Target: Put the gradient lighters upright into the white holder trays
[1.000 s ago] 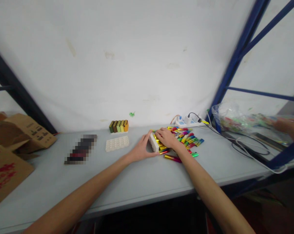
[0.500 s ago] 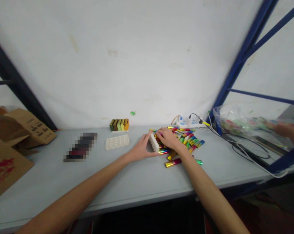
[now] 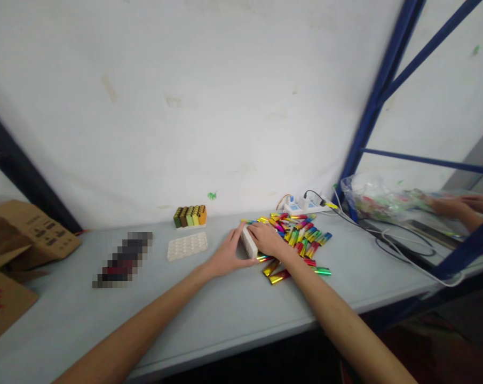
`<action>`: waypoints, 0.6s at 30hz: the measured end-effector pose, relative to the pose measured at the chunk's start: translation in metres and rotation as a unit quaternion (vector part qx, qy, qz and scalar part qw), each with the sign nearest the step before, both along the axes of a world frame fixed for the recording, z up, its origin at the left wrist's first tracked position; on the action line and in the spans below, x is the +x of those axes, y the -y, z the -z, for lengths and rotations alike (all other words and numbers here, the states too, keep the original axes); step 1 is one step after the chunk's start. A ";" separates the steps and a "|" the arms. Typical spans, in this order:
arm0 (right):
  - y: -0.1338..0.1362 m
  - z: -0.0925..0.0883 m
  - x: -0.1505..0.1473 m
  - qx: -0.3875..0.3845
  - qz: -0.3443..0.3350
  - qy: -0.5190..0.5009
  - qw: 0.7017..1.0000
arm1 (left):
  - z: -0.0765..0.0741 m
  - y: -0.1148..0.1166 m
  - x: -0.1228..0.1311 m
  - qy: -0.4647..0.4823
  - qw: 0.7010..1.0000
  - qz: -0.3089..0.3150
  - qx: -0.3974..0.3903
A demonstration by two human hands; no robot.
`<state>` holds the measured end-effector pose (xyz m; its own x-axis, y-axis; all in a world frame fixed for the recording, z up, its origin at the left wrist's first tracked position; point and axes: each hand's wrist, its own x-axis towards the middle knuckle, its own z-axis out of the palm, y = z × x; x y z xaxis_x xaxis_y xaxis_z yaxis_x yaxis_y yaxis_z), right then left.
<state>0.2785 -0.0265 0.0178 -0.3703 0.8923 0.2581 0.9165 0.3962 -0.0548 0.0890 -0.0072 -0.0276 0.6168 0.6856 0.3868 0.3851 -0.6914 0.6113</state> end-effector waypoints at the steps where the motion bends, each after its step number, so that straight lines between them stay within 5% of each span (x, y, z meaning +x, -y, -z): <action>1: 0.000 -0.001 0.000 0.000 0.003 0.000 1.000 | 0.000 0.000 0.000 -0.001 1.000 0.001 -0.002; 18: -0.006 0.008 0.003 0.024 0.010 0.042 0.999 | 0.000 0.001 -0.001 -0.019 1.000 -0.020 0.008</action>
<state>0.2820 -0.0202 0.0099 -0.3740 0.8878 0.2684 0.9252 0.3772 0.0415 0.0880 -0.0085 -0.0276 0.6033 0.7041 0.3745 0.4350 -0.6842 0.5854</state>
